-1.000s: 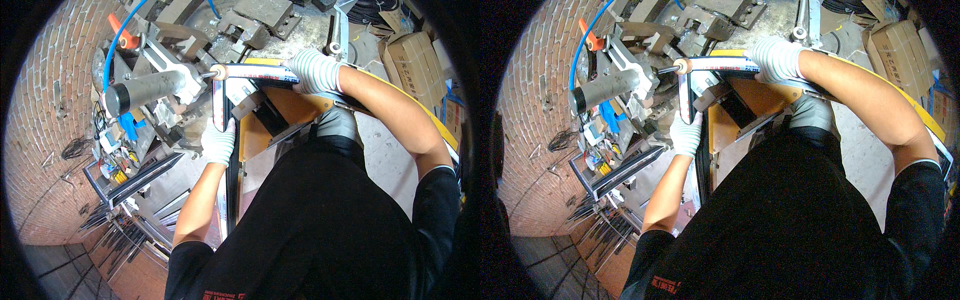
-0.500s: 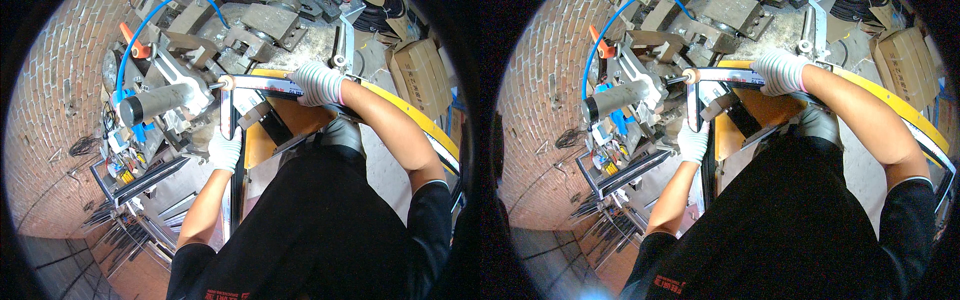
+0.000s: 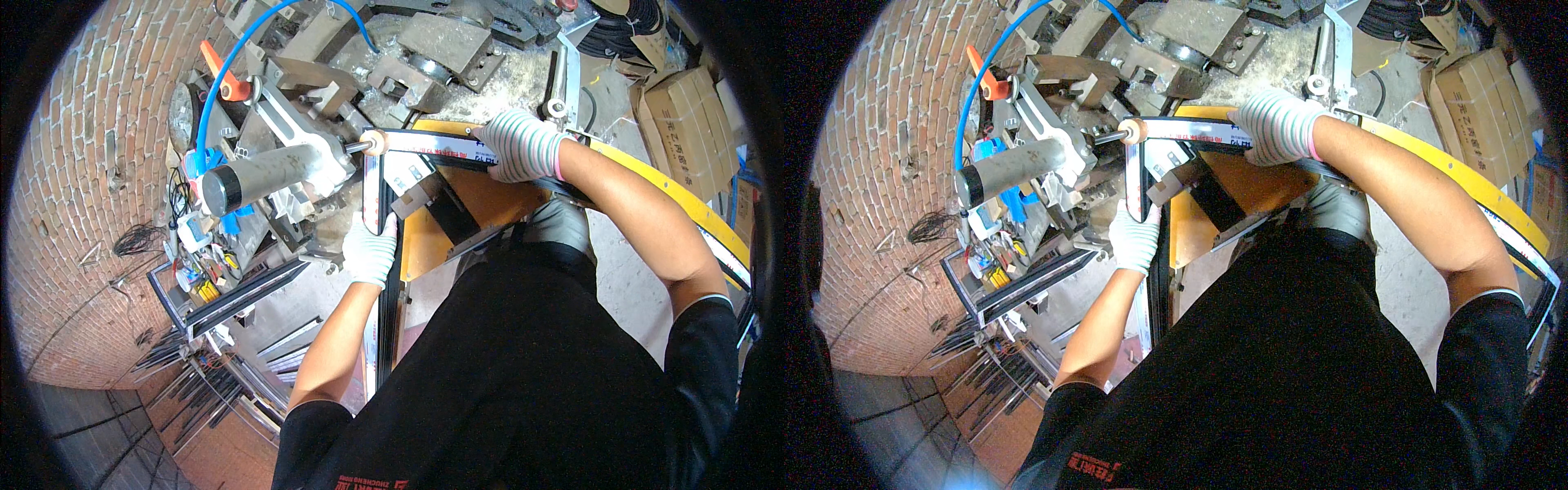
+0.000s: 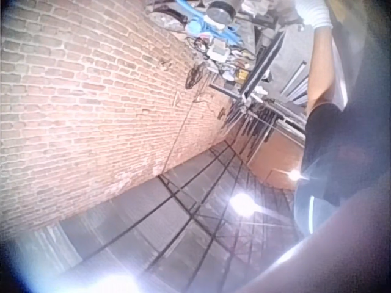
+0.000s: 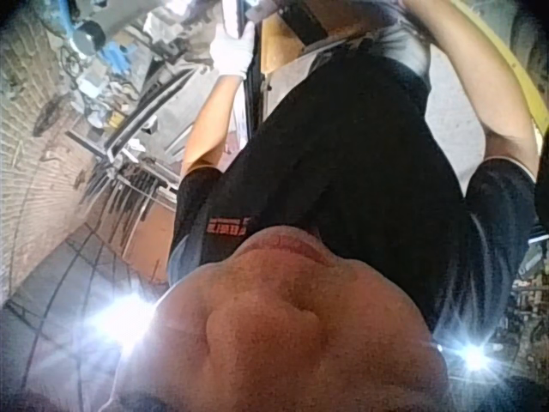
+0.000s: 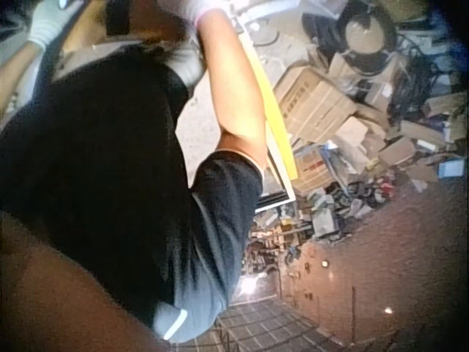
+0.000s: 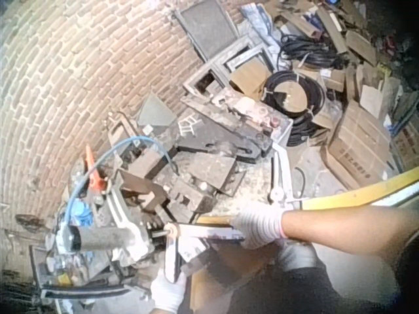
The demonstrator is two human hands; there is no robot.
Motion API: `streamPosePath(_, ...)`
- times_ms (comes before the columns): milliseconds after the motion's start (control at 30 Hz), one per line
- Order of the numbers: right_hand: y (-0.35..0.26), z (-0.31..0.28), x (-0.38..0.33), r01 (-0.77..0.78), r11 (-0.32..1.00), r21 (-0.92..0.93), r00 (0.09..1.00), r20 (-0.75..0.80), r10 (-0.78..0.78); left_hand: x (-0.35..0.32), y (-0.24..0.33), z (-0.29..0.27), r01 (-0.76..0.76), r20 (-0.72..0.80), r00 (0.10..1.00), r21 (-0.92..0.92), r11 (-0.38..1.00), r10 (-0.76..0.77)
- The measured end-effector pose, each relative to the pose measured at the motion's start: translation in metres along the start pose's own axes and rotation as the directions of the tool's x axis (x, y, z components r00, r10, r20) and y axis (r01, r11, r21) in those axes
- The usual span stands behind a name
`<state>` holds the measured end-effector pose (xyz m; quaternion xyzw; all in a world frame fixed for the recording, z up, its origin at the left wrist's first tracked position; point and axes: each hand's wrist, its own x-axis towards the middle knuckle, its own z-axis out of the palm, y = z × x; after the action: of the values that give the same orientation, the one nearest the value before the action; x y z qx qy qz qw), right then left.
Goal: The person assembles a large rectangular window frame by hand, positioning and aligning metal profiles on a workbench. They repeatedly adjust the frame corners and use a corner crimping machine to secure the joints. The person handles the frame multiple times, repositioning it for each corner operation.
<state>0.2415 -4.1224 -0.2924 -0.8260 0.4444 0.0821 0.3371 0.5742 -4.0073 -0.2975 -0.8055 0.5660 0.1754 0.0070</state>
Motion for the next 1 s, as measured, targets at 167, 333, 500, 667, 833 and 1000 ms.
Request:
streamPosePath(167, 0.001, 0.0, -0.001, 0.009, 1.0, 0.014, 1.0, -0.016, -0.009, 0.0, 0.001, 0.0, 0.016, 0.013, 1.0, -0.016, 1.0, -0.015)
streamPosePath(333, 0.002, 0.003, -0.001, 0.006, 1.0, 0.015, 1.0, -0.027, -0.006, 0.001, -0.004, 0.003, 0.013, 0.011, 1.0, -0.006, 1.0, -0.013)
streamPosePath(500, 0.005, 0.008, 0.0, 0.033, 0.999, -0.006, 0.998, -0.058, -0.034, 0.003, -0.005, 0.004, -0.016, 0.018, 1.0, -0.02, 1.0, 0.016)
streamPosePath(667, 0.007, 0.017, 0.0, 0.051, 0.998, -0.041, 0.991, -0.12, -0.056, -0.002, 0.001, -0.002, 0.0, 0.001, 1.0, 0.03, 1.0, 0.0)
streamPosePath(833, 0.008, 0.022, 0.003, 0.055, 0.994, -0.098, 0.984, -0.164, -0.071, -0.002, 0.003, -0.004, 0.025, -0.001, 1.0, 0.06, 0.998, -0.025)
streamPosePath(1000, -0.002, 0.018, 0.001, -0.013, 0.981, -0.194, 0.984, -0.177, -0.022, -0.002, -0.014, 0.003, -0.019, -0.075, 0.997, -0.166, 0.986, 0.007)
